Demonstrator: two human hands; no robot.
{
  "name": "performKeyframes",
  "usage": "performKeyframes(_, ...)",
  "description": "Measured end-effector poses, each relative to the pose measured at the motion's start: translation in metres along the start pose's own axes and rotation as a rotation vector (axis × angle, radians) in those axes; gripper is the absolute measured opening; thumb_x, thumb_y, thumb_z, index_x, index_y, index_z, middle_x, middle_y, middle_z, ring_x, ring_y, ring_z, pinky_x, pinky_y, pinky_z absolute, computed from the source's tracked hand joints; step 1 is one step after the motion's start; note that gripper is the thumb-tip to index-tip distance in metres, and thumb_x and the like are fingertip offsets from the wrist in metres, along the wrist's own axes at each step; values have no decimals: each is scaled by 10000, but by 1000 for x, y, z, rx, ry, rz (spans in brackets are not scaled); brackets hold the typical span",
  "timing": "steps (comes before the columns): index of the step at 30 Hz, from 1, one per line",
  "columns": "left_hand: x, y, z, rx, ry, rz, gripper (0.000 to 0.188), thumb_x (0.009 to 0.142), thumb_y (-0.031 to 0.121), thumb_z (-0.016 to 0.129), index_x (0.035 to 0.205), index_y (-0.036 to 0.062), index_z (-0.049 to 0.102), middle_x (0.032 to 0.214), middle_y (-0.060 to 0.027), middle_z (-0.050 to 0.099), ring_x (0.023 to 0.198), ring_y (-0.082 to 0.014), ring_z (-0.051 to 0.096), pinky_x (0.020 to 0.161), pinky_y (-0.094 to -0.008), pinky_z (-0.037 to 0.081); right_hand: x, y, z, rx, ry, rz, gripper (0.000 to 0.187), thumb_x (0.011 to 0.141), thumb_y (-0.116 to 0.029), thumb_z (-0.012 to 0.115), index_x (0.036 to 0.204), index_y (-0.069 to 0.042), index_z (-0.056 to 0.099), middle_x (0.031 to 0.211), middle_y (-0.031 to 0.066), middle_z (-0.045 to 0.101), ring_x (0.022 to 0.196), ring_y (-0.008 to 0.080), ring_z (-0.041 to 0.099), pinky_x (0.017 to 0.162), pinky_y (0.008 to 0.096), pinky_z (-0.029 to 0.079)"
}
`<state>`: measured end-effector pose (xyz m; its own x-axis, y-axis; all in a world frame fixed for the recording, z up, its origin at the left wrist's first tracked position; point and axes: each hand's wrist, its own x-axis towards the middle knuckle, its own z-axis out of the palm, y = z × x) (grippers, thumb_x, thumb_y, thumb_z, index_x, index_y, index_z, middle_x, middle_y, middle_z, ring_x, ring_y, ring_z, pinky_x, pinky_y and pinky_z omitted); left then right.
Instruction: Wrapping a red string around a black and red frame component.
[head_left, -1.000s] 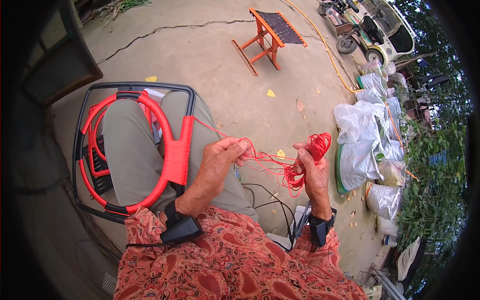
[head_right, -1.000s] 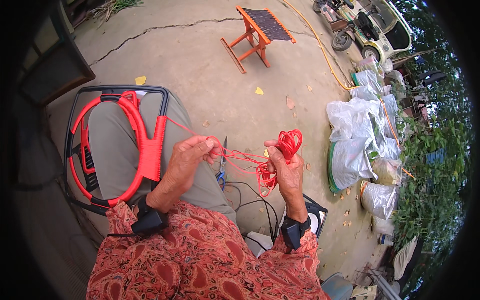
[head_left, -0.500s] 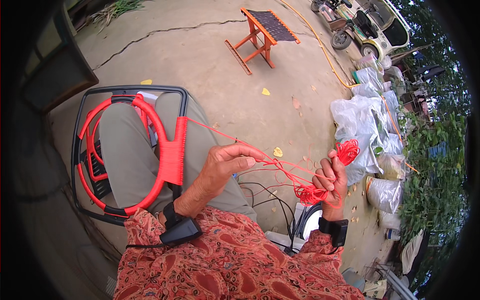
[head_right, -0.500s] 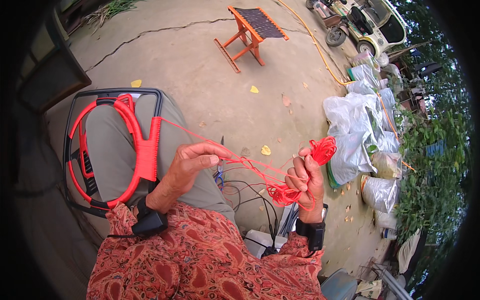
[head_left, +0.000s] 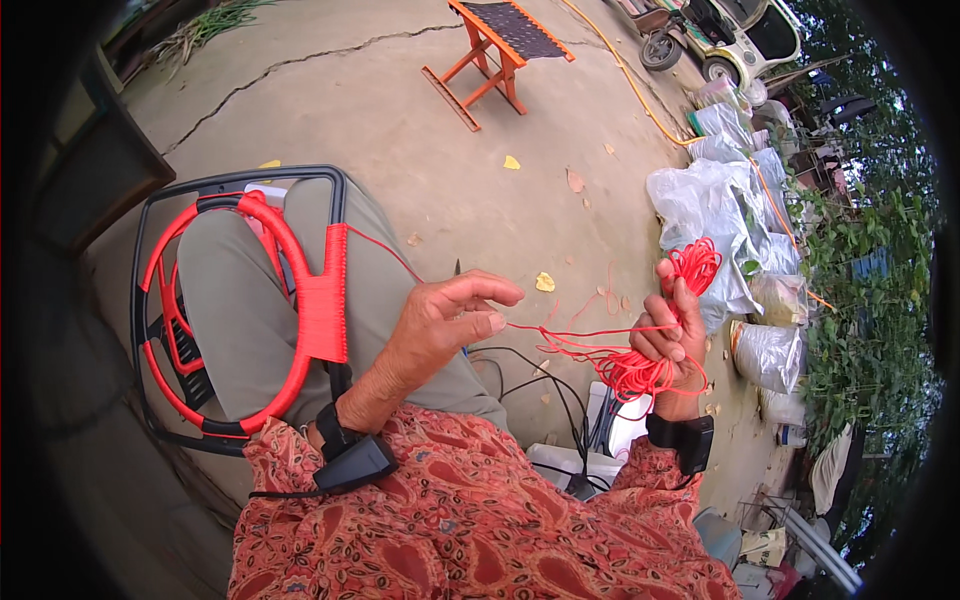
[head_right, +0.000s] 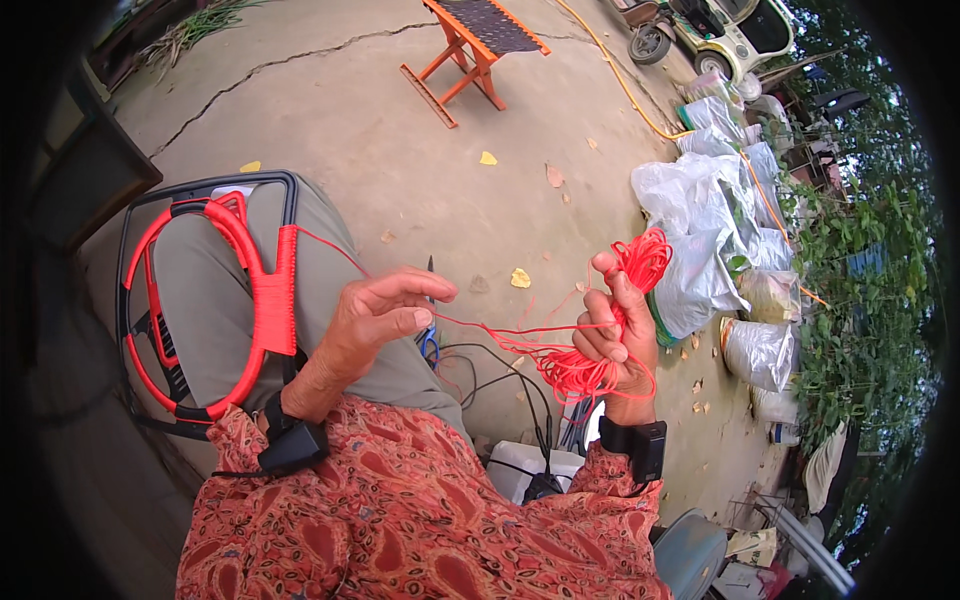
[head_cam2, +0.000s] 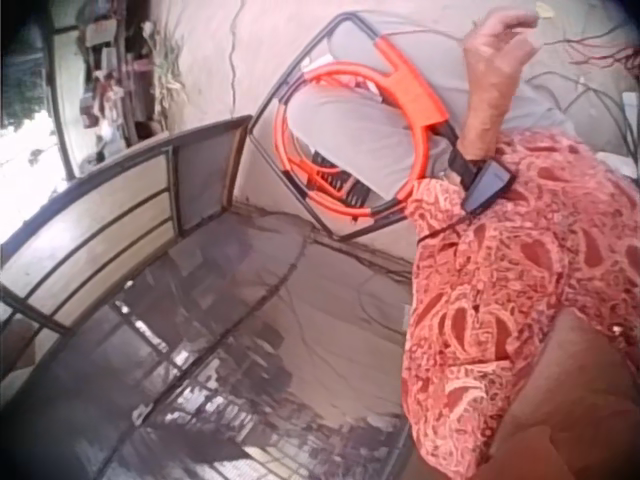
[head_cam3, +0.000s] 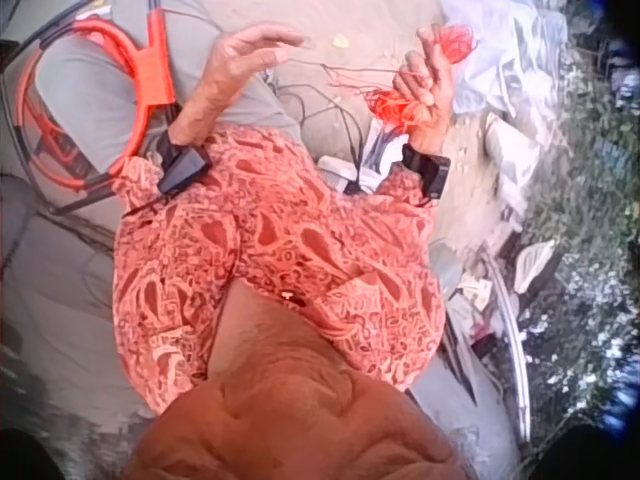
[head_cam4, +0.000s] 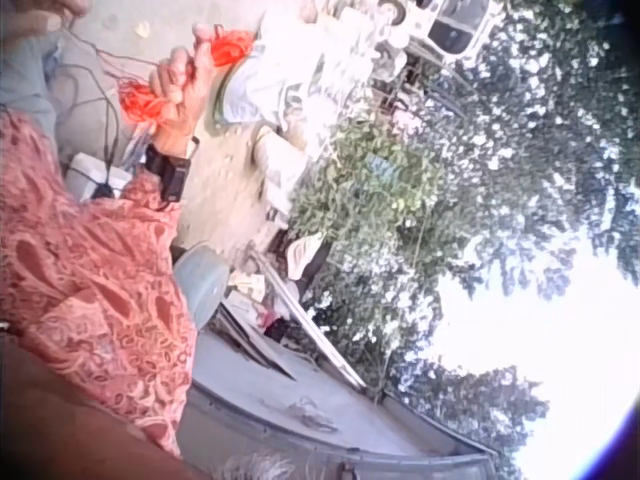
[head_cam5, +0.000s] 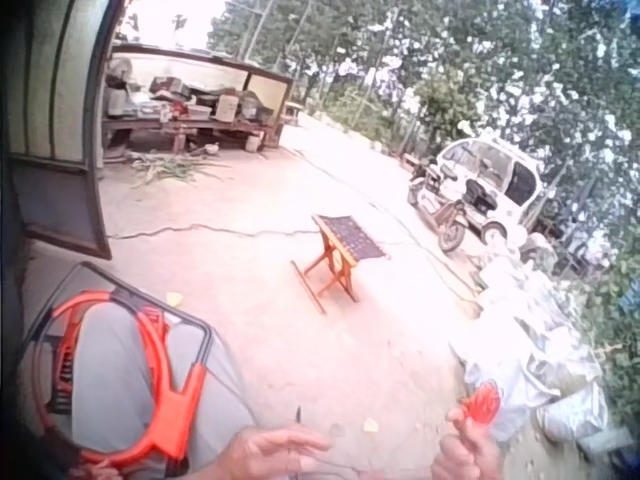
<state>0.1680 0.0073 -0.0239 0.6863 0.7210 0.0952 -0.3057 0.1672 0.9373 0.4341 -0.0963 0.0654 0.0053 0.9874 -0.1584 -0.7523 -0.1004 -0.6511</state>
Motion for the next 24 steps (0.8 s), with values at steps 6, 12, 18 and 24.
performKeyframes(6, -1, -10, 8, 235, -26, 35, 347, 794, 97, 679, 1133, 34, 637, 1105, -72, 631, 1104, -173, 548, 965, -313, 409, 5, -1, 15, 77, -61, -16, 352, 1035, -249, 322, 1288, -55, 472, 591, -14, 453, 336, 36, 398, 351, 210, 298)
performKeyframes(12, -5, -24, 7, 7, -155, -131, 263, 850, 124, 660, 1086, 10, 642, 944, -43, 648, 930, -129, 599, 831, -270, 470, 7, 1, 23, 85, -61, -31, 348, 1033, -246, 337, 1271, -38, 483, 669, 7, 484, 378, 54, 415, 364, 218, 327)
performKeyframes(18, -5, -5, -8, -171, -160, -362, 197, 881, 144, 646, 1001, -12, 657, 718, 8, 616, 656, -47, 565, 608, -205, 473, 14, -1, -6, -47, 103, -105, 326, 1019, -275, 400, 1173, -29, 550, 720, 25, 502, 476, 91, 433, 388, 229, 360)
performKeyframes(24, -7, -6, -2, -26, -187, -395, 147, 860, 124, 674, 938, 0, 682, 705, 22, 582, 667, -38, 522, 613, -205, 431, 20, 0, -35, -154, 315, -145, 333, 978, -355, 498, 985, -38, 602, 698, 11, 478, 577, 104, 472, 466, 247, 419)
